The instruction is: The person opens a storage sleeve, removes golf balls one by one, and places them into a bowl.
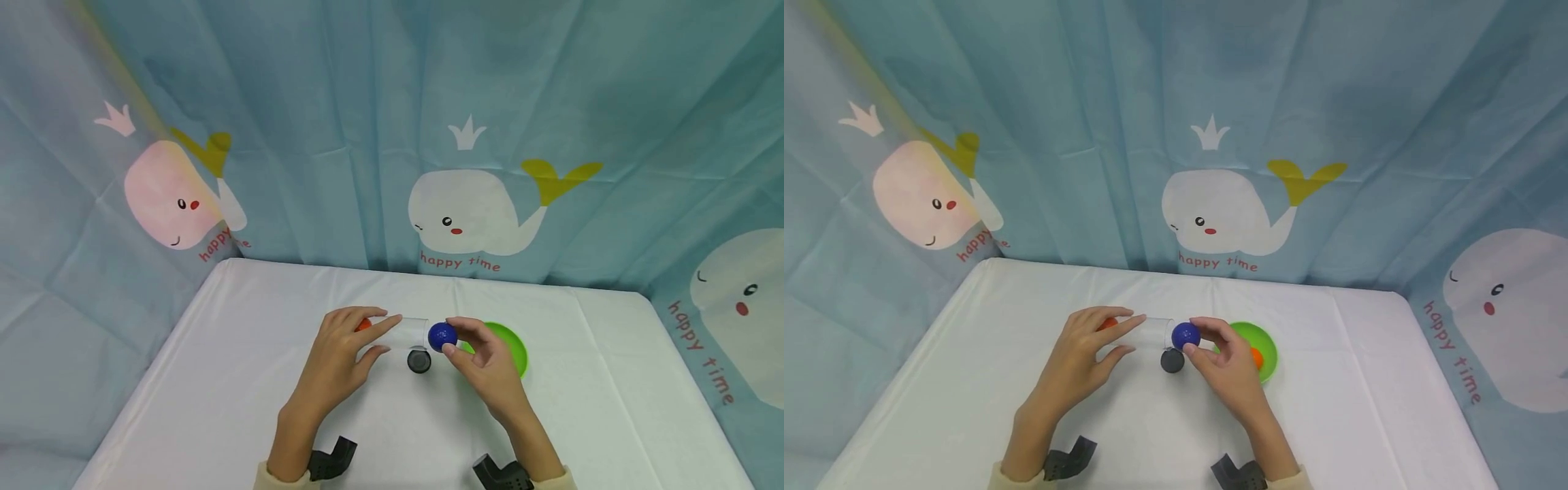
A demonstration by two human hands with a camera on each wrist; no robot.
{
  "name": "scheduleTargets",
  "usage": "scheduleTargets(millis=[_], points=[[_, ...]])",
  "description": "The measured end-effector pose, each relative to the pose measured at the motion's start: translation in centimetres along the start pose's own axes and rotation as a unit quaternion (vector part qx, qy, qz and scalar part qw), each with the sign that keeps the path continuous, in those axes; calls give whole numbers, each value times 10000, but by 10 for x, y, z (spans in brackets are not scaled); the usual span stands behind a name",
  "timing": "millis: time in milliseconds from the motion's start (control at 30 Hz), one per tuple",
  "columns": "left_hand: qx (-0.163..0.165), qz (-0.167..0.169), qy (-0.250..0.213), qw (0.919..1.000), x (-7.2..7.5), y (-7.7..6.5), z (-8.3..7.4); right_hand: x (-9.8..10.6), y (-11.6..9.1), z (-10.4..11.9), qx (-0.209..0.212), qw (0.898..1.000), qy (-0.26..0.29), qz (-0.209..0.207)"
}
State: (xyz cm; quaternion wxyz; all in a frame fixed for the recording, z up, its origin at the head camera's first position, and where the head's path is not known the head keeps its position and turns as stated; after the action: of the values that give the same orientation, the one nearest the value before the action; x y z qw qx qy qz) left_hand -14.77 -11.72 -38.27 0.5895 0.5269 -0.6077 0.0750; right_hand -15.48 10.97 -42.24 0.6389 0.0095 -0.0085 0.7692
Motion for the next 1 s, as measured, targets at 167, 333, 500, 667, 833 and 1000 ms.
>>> scheduleTargets(millis=[167, 333, 500, 667, 833, 1000], points=[[-15, 8, 3, 10000, -1, 0, 0, 6, -1, 2, 183, 9997, -140, -116], [-22, 6, 5, 10000, -1, -1, 1, 15, 0, 3, 249, 9992, -168, -269], [-41, 5, -24, 10000, -1, -1, 2, 23, -1, 5, 365, 9982, -306, -355], [-88, -14, -66, 9999, -1, -1, 2, 32, -2, 6, 387, 9978, -327, -437], [-136, -28, -73, 9999, -2, -1, 2, 41, -2, 6, 353, 9974, -287, -556], [-145, -22, -93, 9998, -3, -1, 2, 51, -1, 6, 303, 9967, -324, -680]])
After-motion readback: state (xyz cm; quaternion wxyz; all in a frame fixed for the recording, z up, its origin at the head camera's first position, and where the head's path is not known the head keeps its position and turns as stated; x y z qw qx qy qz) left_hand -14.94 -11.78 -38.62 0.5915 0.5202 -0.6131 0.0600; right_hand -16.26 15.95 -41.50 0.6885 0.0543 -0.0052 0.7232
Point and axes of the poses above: each hand's wrist, its own y-axis towards the middle knuckle, its own x-axis out of the back of the hand, z = x × y, the point moved 7 cm from there along y, towards the middle knuckle, and after that the axes turned 8 degrees about -x, right-handed, at the moved point
